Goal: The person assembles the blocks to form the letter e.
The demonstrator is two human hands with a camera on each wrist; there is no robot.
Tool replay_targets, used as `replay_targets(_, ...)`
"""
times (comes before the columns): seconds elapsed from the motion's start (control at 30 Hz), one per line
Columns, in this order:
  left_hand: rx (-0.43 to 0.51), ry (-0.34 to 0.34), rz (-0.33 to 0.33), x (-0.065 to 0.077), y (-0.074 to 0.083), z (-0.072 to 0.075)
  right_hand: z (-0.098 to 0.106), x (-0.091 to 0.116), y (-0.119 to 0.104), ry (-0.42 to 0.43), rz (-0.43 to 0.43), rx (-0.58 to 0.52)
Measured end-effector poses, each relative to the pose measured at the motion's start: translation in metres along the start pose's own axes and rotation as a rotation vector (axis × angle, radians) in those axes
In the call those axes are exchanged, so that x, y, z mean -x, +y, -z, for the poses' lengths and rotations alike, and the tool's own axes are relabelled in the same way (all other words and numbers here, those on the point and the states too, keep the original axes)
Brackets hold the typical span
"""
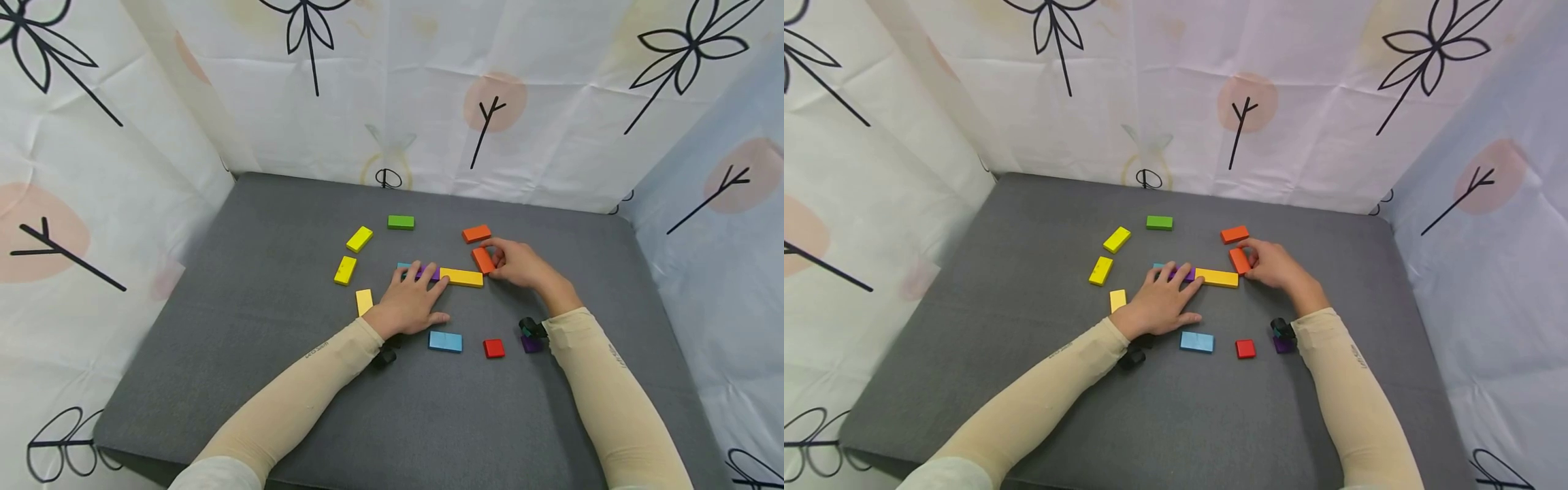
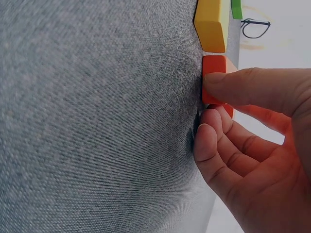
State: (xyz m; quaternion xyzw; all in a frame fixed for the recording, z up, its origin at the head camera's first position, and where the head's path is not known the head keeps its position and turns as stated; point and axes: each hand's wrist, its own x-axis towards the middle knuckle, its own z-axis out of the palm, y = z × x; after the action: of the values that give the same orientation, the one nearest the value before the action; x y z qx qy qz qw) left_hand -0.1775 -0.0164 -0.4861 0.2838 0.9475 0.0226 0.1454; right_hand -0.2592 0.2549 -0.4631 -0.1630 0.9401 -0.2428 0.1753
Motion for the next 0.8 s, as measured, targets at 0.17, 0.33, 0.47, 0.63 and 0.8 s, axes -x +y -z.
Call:
replay_targets(0.17, -0.017, 0.013, -0.008, 0.0011, -0.0002, 0.0007, 0.0007, -0.0015, -0.0010, -0.009, -0.004, 0.009)
replay_targets(0.33, -0.016, 0.006, -0.008, 0.0009, -0.0001, -0.0008, 0.0011, -0.0011, -0.0032, -0.018, -0.003, 0.016)
replay_targets(0.47, -0.012, -0.010, 0.003, -0.0020, -0.0008, -0.0033, 0.0008, -0.0011, -0.0042, -0.019, -0.001, 0.011)
replay_targets(0.63, -0.026, -0.013, 0.009, -0.0050, -0.0012, -0.0040, 0.0009, -0.0023, -0.0043, -0.012, 0.001, 0.015)
replay_targets(0.8, -0.023, -0.026, 0.012, -0.0060, -0.0013, -0.0048, -0.0020, -0.0028, -0.0019, -0.010, 0.000, 0.017)
